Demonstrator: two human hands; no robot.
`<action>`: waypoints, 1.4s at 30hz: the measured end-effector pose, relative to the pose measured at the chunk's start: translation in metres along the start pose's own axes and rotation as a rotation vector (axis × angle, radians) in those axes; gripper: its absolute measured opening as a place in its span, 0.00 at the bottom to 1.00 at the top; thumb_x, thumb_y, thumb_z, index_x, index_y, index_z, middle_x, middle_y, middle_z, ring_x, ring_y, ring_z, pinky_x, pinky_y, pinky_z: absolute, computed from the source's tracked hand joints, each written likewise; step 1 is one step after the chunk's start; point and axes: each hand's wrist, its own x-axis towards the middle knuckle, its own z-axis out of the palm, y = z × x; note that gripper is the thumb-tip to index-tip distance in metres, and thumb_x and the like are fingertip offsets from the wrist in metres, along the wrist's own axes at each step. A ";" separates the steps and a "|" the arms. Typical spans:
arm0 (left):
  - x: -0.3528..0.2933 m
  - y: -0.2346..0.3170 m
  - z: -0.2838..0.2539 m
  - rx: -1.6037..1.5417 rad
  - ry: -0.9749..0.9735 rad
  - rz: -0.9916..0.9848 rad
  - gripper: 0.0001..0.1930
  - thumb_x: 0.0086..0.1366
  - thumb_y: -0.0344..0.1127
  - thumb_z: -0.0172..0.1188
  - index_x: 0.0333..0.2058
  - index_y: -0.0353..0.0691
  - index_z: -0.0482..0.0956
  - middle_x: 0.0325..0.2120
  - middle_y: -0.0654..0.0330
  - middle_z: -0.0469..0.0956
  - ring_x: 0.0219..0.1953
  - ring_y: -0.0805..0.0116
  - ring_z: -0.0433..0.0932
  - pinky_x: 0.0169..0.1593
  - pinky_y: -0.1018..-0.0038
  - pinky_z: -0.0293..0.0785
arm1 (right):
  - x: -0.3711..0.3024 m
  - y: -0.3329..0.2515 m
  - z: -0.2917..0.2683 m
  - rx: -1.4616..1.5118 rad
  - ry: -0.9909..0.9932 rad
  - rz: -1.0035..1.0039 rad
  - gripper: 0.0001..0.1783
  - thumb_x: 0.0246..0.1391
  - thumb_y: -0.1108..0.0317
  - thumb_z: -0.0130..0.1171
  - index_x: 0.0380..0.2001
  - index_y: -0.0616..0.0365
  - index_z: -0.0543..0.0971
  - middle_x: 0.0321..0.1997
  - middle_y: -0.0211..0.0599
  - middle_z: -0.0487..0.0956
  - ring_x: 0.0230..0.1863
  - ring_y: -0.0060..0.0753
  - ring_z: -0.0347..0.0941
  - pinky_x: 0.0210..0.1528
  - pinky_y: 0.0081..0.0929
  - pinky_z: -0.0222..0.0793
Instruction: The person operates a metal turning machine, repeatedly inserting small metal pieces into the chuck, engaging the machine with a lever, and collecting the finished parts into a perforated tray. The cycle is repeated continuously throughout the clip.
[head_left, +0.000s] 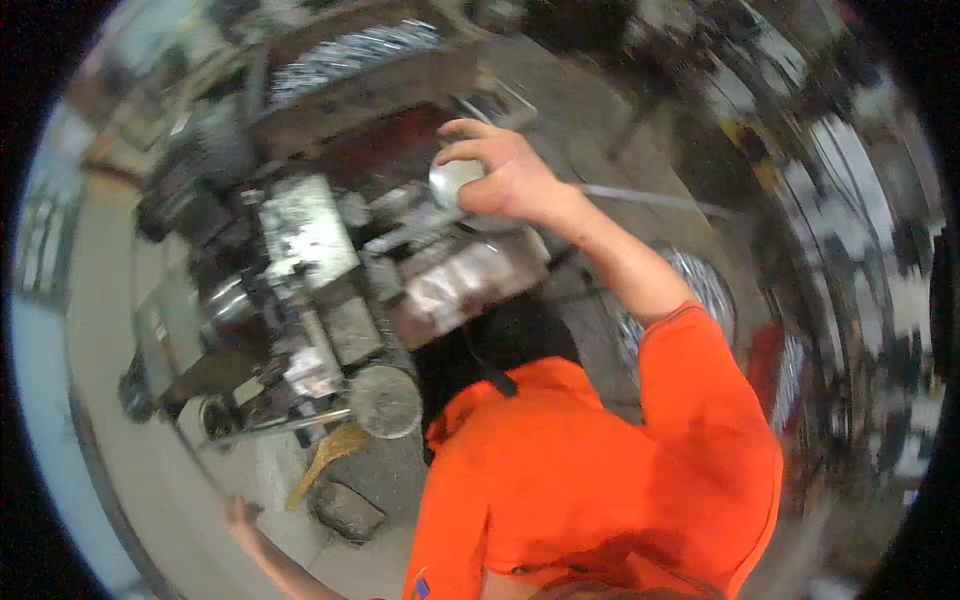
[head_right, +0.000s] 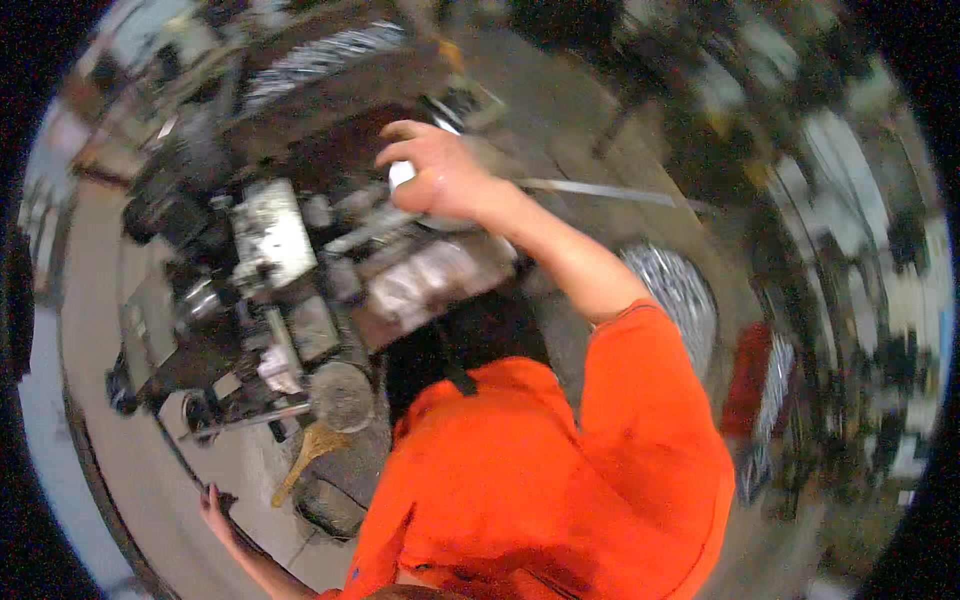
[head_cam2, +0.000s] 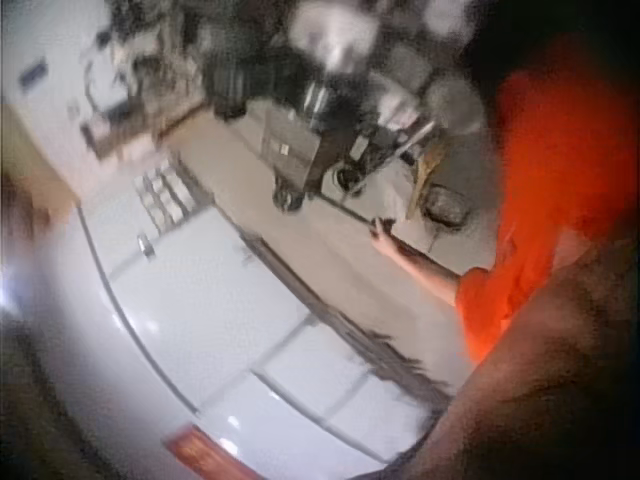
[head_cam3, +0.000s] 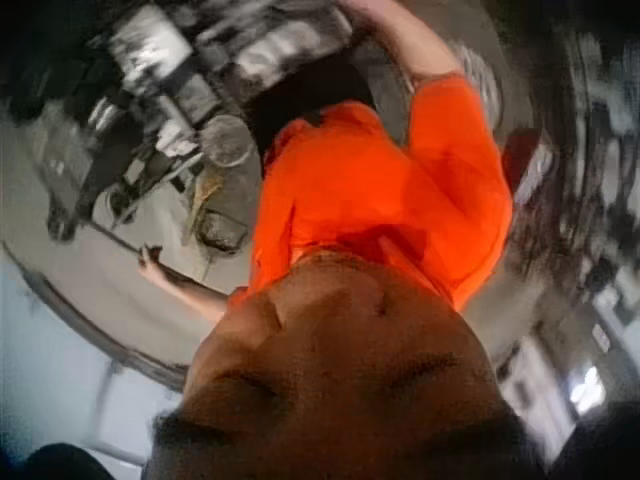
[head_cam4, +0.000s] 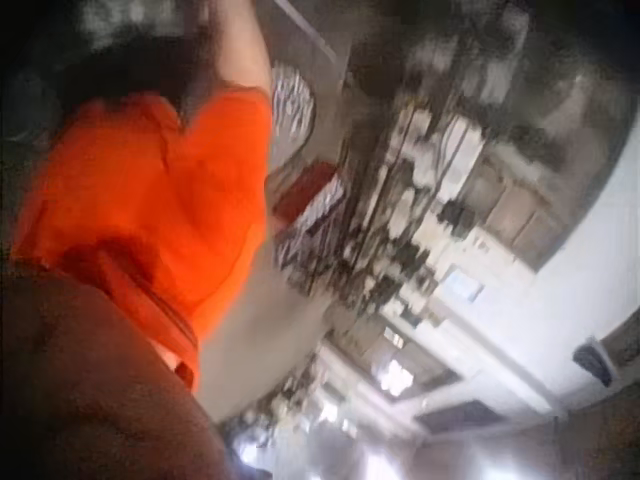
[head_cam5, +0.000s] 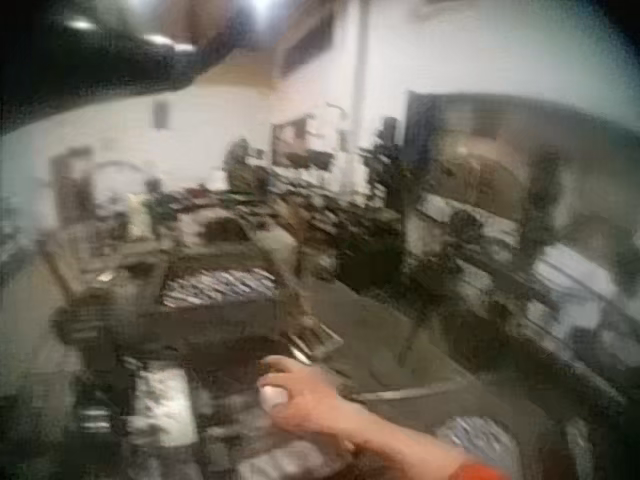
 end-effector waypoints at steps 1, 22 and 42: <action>-0.002 -0.009 -0.008 -0.023 0.004 0.002 0.16 0.58 0.39 0.61 0.36 0.30 0.73 0.15 0.62 0.68 0.19 0.73 0.70 0.24 0.75 0.70 | -0.034 0.018 -0.015 -0.032 -0.037 0.123 0.21 0.29 0.67 0.57 0.35 0.57 0.79 0.51 0.47 0.71 0.48 0.50 0.70 0.48 0.33 0.66; -0.006 0.019 0.019 0.100 -0.034 -0.045 0.20 0.57 0.38 0.62 0.44 0.31 0.71 0.16 0.62 0.67 0.19 0.71 0.66 0.28 0.73 0.70 | -0.448 0.033 -0.038 -0.196 -0.001 1.391 0.22 0.30 0.62 0.59 0.34 0.56 0.79 0.35 0.46 0.78 0.39 0.44 0.75 0.45 0.29 0.69; -0.004 0.013 0.017 0.147 -0.050 -0.022 0.21 0.56 0.37 0.62 0.45 0.32 0.71 0.17 0.62 0.67 0.20 0.71 0.66 0.29 0.73 0.70 | -0.458 0.027 -0.084 -0.439 -0.551 0.934 0.13 0.27 0.68 0.58 0.24 0.60 0.80 0.59 0.35 0.66 0.57 0.41 0.62 0.54 0.33 0.64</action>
